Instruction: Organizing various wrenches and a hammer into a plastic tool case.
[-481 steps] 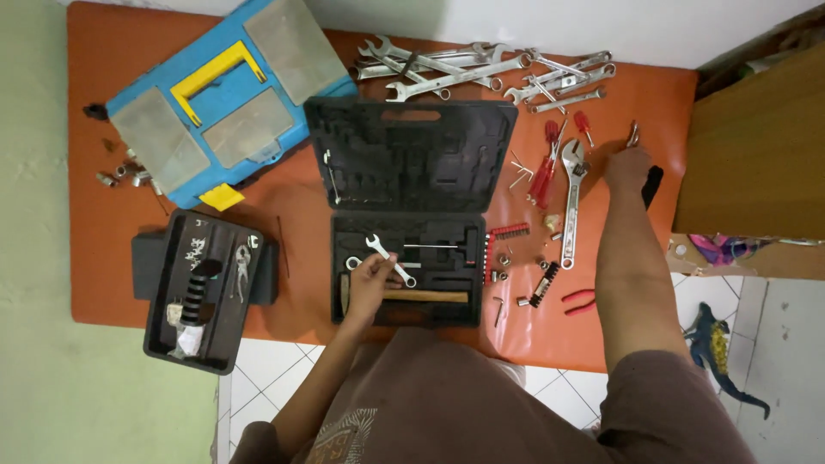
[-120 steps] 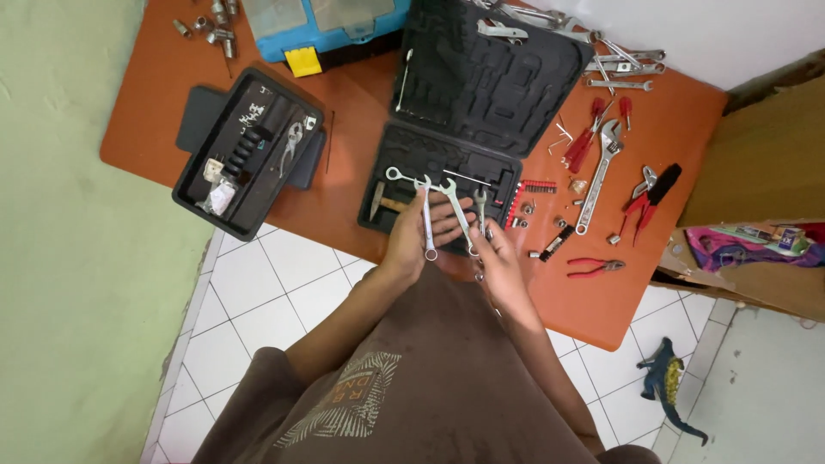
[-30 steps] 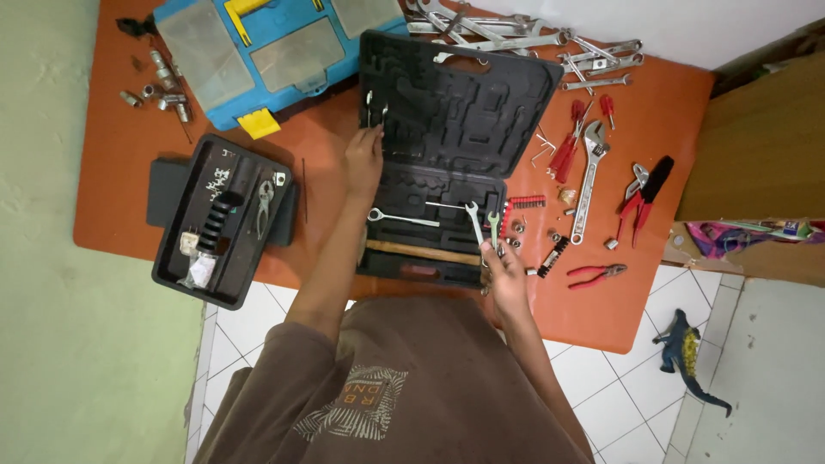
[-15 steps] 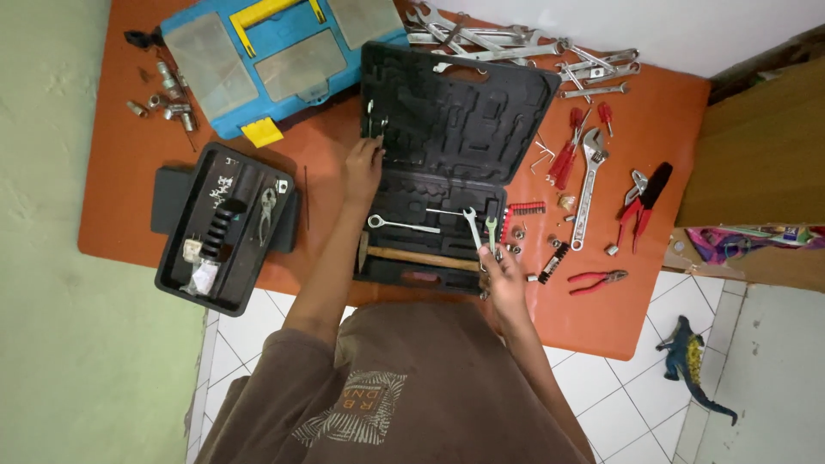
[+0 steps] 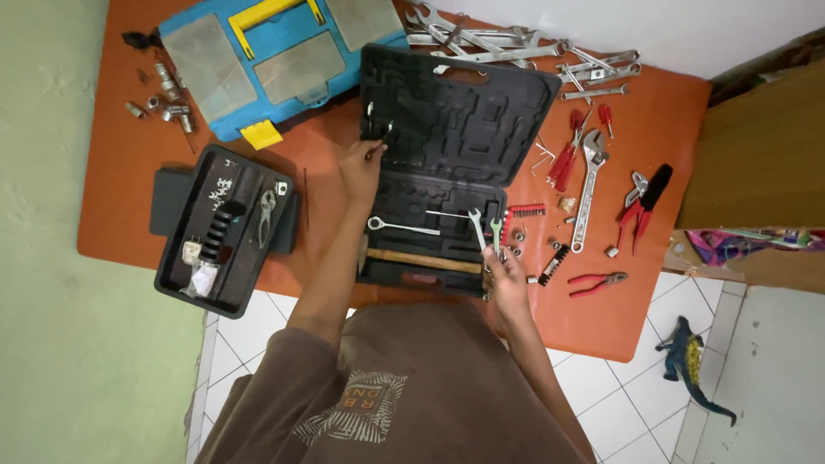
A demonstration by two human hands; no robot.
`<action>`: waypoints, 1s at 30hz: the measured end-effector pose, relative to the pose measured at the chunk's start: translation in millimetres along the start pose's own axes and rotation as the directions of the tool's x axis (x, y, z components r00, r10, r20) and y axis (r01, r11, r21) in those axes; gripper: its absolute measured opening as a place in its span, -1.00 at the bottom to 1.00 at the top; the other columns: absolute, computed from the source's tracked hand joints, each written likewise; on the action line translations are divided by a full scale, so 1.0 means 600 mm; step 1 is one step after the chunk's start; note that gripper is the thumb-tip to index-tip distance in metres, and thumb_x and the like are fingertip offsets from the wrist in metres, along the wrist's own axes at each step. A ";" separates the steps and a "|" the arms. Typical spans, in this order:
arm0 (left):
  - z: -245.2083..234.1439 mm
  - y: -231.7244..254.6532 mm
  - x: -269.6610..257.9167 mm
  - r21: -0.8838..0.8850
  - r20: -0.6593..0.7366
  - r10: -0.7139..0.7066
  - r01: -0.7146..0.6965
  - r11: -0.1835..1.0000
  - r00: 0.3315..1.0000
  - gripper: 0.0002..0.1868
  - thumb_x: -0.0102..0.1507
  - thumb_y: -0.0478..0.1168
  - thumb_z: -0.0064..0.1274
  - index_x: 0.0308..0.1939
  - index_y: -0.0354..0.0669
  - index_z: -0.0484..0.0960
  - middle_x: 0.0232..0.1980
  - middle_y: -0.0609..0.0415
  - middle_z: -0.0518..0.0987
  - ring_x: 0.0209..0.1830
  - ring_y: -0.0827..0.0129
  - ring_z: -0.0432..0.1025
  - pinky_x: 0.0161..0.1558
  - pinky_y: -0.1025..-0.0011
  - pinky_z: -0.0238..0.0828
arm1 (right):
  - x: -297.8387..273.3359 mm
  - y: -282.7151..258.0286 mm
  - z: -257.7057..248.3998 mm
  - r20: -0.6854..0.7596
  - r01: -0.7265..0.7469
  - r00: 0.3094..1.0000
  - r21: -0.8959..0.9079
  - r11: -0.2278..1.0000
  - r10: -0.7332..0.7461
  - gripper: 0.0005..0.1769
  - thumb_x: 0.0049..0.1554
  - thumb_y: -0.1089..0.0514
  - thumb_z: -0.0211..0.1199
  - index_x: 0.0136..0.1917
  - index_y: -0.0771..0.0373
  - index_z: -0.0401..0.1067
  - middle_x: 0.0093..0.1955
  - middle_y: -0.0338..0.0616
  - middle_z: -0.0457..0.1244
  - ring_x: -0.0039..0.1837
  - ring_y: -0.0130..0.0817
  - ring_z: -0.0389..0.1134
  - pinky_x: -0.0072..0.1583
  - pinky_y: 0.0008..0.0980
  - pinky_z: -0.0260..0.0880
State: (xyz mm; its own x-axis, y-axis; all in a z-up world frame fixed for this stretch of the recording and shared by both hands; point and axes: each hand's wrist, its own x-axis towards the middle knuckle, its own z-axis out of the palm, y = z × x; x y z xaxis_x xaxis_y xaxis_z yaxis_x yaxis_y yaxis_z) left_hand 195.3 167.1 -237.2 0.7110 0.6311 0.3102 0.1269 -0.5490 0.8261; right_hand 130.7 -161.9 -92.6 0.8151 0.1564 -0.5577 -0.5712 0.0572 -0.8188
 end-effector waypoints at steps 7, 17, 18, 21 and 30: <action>-0.006 -0.017 0.017 -0.087 0.082 -0.177 0.184 0.979 0.981 -0.88 0.17 -0.28 0.41 -0.25 -0.10 0.78 -0.32 0.09 0.68 -0.37 0.37 0.61 -0.33 0.46 0.62 | 0.000 -0.005 0.009 -0.013 0.002 1.000 0.002 1.000 -0.002 -0.93 0.32 0.15 0.14 0.00 0.15 0.39 -0.44 -0.48 -0.06 -0.48 -0.72 -0.06 -0.46 -0.70 -0.06; -0.048 0.026 0.030 0.003 0.076 -0.243 0.243 0.970 0.967 -0.31 0.10 -0.03 0.56 0.19 -0.24 0.60 0.09 -0.13 0.53 -0.15 0.03 0.58 -0.09 0.10 0.66 | 0.006 0.007 -0.022 -0.002 0.011 1.000 -0.011 1.000 -0.011 -0.86 0.35 0.10 0.09 -0.01 0.19 0.37 -0.45 -0.47 -0.12 -0.50 -0.70 -0.09 -0.47 -0.69 -0.10; -0.031 -0.009 0.022 0.004 0.077 -0.245 0.246 0.969 0.966 -0.31 0.10 -0.03 0.56 0.19 -0.24 0.60 0.09 -0.13 0.53 -0.15 0.03 0.58 -0.09 0.10 0.66 | 0.006 0.007 -0.024 -0.002 0.009 1.000 -0.012 1.000 -0.009 -0.86 0.35 0.10 0.09 -0.01 0.19 0.37 -0.45 -0.47 -0.12 -0.50 -0.70 -0.09 -0.47 -0.69 -0.10; 0.000 -0.076 0.011 -0.138 0.088 -0.270 0.280 0.950 0.959 -0.29 0.04 -0.03 0.64 0.17 -0.15 0.65 0.10 -0.08 0.58 0.02 0.00 0.55 0.04 0.02 0.59 | 0.005 -0.003 -0.020 -0.035 0.008 0.999 -0.041 0.999 -0.009 -0.88 0.35 0.09 0.10 0.01 0.13 0.39 -0.45 -0.47 -0.09 -0.49 -0.69 -0.07 -0.48 -0.68 -0.07; -0.038 -0.009 0.037 -0.054 0.141 -0.353 0.363 0.930 0.925 -0.37 -0.06 0.19 0.61 -0.10 -0.02 0.69 -0.15 -0.02 0.71 -0.10 0.10 0.61 -0.04 0.18 0.52 | 0.009 0.008 -0.016 -0.012 0.013 1.000 -0.056 0.998 -0.013 -0.85 0.35 0.09 0.11 0.01 0.18 0.40 -0.46 -0.43 -0.08 -0.51 -0.67 -0.07 -0.47 -0.65 -0.07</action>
